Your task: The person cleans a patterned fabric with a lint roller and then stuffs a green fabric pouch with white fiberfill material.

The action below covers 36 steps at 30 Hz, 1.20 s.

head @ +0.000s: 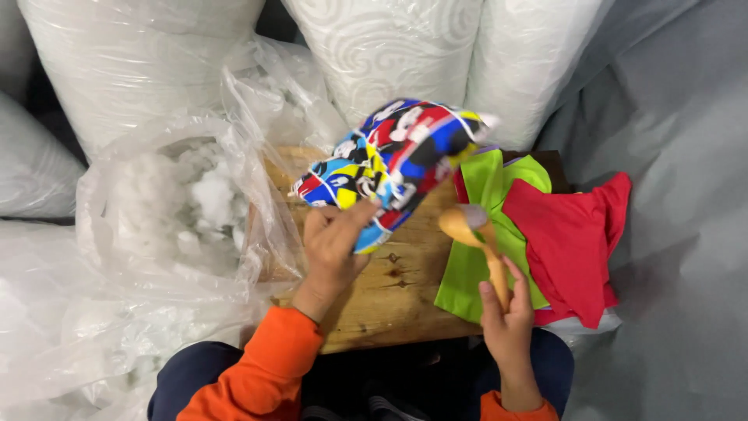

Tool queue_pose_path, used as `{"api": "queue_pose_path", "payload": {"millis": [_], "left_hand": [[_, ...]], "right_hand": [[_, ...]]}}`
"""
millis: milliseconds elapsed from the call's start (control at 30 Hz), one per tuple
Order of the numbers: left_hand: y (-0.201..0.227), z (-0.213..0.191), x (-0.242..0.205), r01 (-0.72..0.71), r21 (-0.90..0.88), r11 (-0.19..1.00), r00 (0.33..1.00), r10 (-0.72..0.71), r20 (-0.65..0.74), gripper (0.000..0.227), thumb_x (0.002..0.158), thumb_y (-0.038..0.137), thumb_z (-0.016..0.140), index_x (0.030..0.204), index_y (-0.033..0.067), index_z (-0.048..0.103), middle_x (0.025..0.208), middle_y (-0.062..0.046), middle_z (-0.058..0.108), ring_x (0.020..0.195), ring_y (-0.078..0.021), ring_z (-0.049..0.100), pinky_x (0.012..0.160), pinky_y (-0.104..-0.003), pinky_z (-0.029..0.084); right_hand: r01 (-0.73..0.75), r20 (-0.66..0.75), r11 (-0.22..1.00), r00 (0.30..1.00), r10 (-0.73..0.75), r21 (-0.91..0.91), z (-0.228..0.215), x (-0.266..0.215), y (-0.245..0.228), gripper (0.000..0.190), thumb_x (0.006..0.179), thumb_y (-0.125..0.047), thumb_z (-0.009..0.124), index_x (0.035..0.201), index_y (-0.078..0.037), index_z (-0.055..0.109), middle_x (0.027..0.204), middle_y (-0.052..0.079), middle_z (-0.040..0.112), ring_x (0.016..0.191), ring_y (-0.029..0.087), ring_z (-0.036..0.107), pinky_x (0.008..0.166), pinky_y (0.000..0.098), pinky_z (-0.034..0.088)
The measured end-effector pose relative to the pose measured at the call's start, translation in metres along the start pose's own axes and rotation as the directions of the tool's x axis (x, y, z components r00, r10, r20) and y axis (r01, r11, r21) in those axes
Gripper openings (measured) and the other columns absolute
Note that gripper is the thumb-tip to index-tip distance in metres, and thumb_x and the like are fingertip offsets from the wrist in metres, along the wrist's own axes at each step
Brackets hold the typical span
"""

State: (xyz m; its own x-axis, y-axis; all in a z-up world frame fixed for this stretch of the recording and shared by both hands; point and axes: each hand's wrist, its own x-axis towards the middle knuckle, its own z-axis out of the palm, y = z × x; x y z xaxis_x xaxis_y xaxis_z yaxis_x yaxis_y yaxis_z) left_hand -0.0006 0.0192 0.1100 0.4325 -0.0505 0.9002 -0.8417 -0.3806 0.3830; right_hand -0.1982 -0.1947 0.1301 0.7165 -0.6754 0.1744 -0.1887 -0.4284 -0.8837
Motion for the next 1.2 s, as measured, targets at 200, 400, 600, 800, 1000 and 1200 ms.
{"api": "queue_pose_path", "payload": {"millis": [200, 400, 600, 800, 1000, 1200], "left_hand": [[-0.028, 0.023, -0.050, -0.382, 0.074, 0.921, 0.875, 0.335, 0.350, 0.035, 0.100, 0.007, 0.073, 0.133, 0.0161, 0.063, 0.139, -0.002, 0.065, 0.095, -0.0217, 0.055, 0.071, -0.036, 0.047], [-0.025, 0.067, -0.119, -0.493, 0.066, 0.867, 0.332, 0.118, 0.936, 0.076, 0.082, 0.026, 0.078, 0.151, 0.0274, 0.046, 0.154, -0.011, 0.046, 0.133, -0.0365, 0.046, 0.104, -0.054, 0.042], [0.006, 0.085, -0.180, -0.347, 0.174, 0.922, 0.298, -0.068, 0.952, 0.063, 0.097, 0.012, 0.054, 0.157, 0.0066, 0.035, 0.154, -0.027, 0.043, 0.140, -0.0524, 0.040, 0.112, -0.061, 0.039], [0.019, 0.080, -0.157, -0.123, 0.296, 0.947, 0.237, -0.262, 0.936, 0.054, 0.098, 0.003, 0.057, 0.152, 0.0083, 0.050, 0.156, -0.033, 0.041, 0.141, -0.0579, 0.037, 0.110, -0.069, 0.034], [0.020, 0.093, -0.181, -0.142, 0.352, 0.925, 0.202, -0.321, 0.925, 0.052, 0.103, 0.009, 0.048, 0.155, 0.0081, 0.043, 0.160, -0.037, 0.028, 0.145, -0.0626, 0.025, 0.103, -0.080, 0.031], [0.019, 0.105, -0.203, -0.112, 0.446, 0.888, 0.194, -0.420, 0.886, 0.051, 0.106, 0.014, 0.048, 0.155, 0.0056, 0.040, 0.159, -0.040, 0.027, 0.143, -0.0660, 0.024, 0.089, -0.084, 0.039]], "right_hand": [[0.069, -0.185, 0.920, 0.983, 0.004, 0.387, 0.010, 0.010, -0.028, 0.049, 0.106, -0.025, 0.048, 0.152, -0.013, 0.035, 0.059, -0.008, 0.023, 0.043, 0.000, 0.021, 0.039, 0.0202, 0.019], [0.161, -0.170, 0.970, 0.966, -0.193, -0.184, 0.006, 0.012, -0.001, 0.053, 0.104, -0.026, 0.054, 0.152, -0.006, 0.045, 0.117, 0.012, 0.062, 0.062, 0.014, 0.051, 0.056, 0.0296, 0.046], [0.318, 0.396, 0.754, 0.914, -0.083, -0.575, 0.067, 0.008, 0.034, 0.057, 0.097, -0.024, 0.055, 0.152, -0.035, 0.046, 0.092, 0.016, 0.075, 0.079, 0.038, 0.070, 0.068, 0.0506, 0.054], [0.405, 0.302, 0.754, 0.911, -0.282, -0.517, 0.134, 0.052, 0.052, 0.049, 0.103, -0.031, 0.053, 0.152, -0.027, 0.052, 0.080, 0.022, 0.070, 0.078, 0.040, 0.073, 0.067, 0.0465, 0.060], [0.332, 0.370, 0.786, 0.918, -0.142, -0.522, 0.194, 0.114, 0.043, 0.051, 0.103, -0.034, 0.054, 0.154, -0.038, 0.047, 0.099, 0.024, 0.073, 0.096, 0.040, 0.074, 0.080, 0.0475, 0.060], [0.269, 0.406, 0.904, 0.906, -0.119, -0.333, 0.177, 0.096, 0.005, 0.052, 0.099, -0.029, 0.059, 0.151, -0.033, 0.051, 0.127, 0.020, 0.070, 0.110, 0.041, 0.069, 0.093, 0.0512, 0.056]]}}
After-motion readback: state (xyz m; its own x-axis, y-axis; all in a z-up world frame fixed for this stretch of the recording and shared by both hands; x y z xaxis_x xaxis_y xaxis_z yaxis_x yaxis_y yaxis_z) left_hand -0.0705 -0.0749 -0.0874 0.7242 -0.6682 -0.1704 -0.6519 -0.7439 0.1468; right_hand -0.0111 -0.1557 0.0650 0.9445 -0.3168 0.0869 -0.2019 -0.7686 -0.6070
